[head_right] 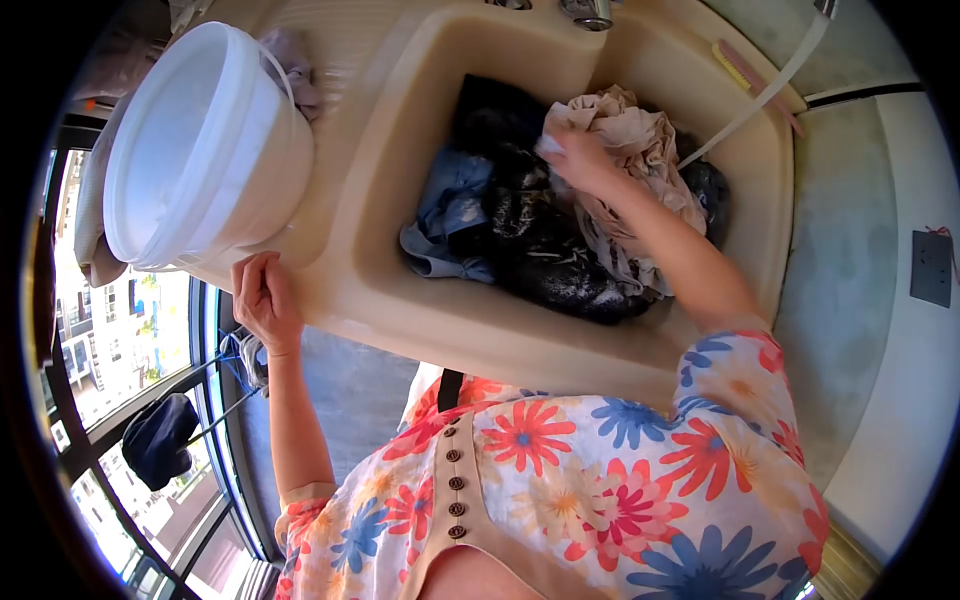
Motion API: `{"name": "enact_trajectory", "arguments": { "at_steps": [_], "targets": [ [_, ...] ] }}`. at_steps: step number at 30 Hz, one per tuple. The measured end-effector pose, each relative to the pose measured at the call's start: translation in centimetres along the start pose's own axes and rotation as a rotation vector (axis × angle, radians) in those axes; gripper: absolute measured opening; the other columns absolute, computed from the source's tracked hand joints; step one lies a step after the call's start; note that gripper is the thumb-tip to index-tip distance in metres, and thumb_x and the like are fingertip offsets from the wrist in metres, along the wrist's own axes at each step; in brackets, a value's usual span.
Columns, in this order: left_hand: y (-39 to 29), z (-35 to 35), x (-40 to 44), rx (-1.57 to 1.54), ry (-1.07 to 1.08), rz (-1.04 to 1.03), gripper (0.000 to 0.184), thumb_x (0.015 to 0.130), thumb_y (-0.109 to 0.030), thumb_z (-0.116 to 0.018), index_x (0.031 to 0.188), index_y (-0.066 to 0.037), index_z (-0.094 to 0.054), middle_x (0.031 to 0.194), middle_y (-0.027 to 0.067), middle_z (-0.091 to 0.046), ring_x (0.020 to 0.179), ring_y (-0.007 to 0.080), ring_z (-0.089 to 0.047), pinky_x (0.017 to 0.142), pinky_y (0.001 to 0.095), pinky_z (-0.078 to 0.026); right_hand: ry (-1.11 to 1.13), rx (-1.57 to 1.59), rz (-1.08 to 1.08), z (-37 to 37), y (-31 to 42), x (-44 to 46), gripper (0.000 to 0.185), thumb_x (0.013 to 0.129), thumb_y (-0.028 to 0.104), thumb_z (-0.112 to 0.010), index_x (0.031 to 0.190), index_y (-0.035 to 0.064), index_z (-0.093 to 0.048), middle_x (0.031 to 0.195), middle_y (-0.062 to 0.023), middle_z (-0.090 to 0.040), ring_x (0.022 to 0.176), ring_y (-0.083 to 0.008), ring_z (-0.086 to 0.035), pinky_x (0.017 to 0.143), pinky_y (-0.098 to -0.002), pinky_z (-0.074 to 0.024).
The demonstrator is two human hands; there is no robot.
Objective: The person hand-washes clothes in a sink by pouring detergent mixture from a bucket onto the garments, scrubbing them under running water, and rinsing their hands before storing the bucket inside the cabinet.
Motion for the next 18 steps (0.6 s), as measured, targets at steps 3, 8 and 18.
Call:
{"name": "enact_trajectory", "arguments": {
  "at_steps": [3, 8, 18],
  "targets": [
    [0.1, 0.0, 0.0, -0.001, 0.004, -0.024, 0.009, 0.076, -0.002, -0.053, 0.077, -0.003, -0.063, 0.077, 0.0087, -0.059, 0.061, 0.0222, -0.056, 0.055, 0.029, -0.043, -0.091, -0.01, -0.005, -4.3, 4.3, 5.6, 0.019, 0.079, 0.02, -0.056, 0.083, 0.002, -0.059, 0.081, -0.0212, -0.061, 0.078, -0.0363, -0.06, 0.07, -0.0451, -0.0467],
    [-0.1, 0.1, 0.1, 0.005, 0.017, -0.046, 0.009, 0.075, 0.0, -0.054, 0.077, -0.003, -0.063, 0.077, 0.0083, -0.058, 0.061, 0.0213, -0.054, 0.054, 0.0287, -0.043, 0.159, -0.173, 0.242, -15.7, 6.8, -0.1, 0.022, 0.079, 0.013, -0.051, 0.098, 0.0051, -0.059, 0.092, -0.019, -0.062, 0.081, -0.033, -0.061, 0.073, -0.0395, -0.0494],
    [0.7, 0.4, -0.3, -0.027, -0.02, -0.061, 0.01, 0.068, 0.001, -0.057, 0.075, -0.003, -0.062, 0.071, 0.0079, -0.056, 0.06, 0.0234, -0.052, 0.057, 0.0308, -0.042, 0.166, -0.224, -0.072, -9.2, -4.3, -2.6, 0.027, 0.082, 0.014, -0.049, 0.106, 0.0107, -0.06, 0.084, -0.0221, -0.061, 0.078, -0.0378, -0.06, 0.071, -0.0443, -0.0478]
  ]
}}
Point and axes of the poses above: each hand's wrist, its own x-axis towards the middle knuckle, its own z-axis out of the back of the hand, y = z × x, the point moved 9 cm from there along x, towards the middle knuckle
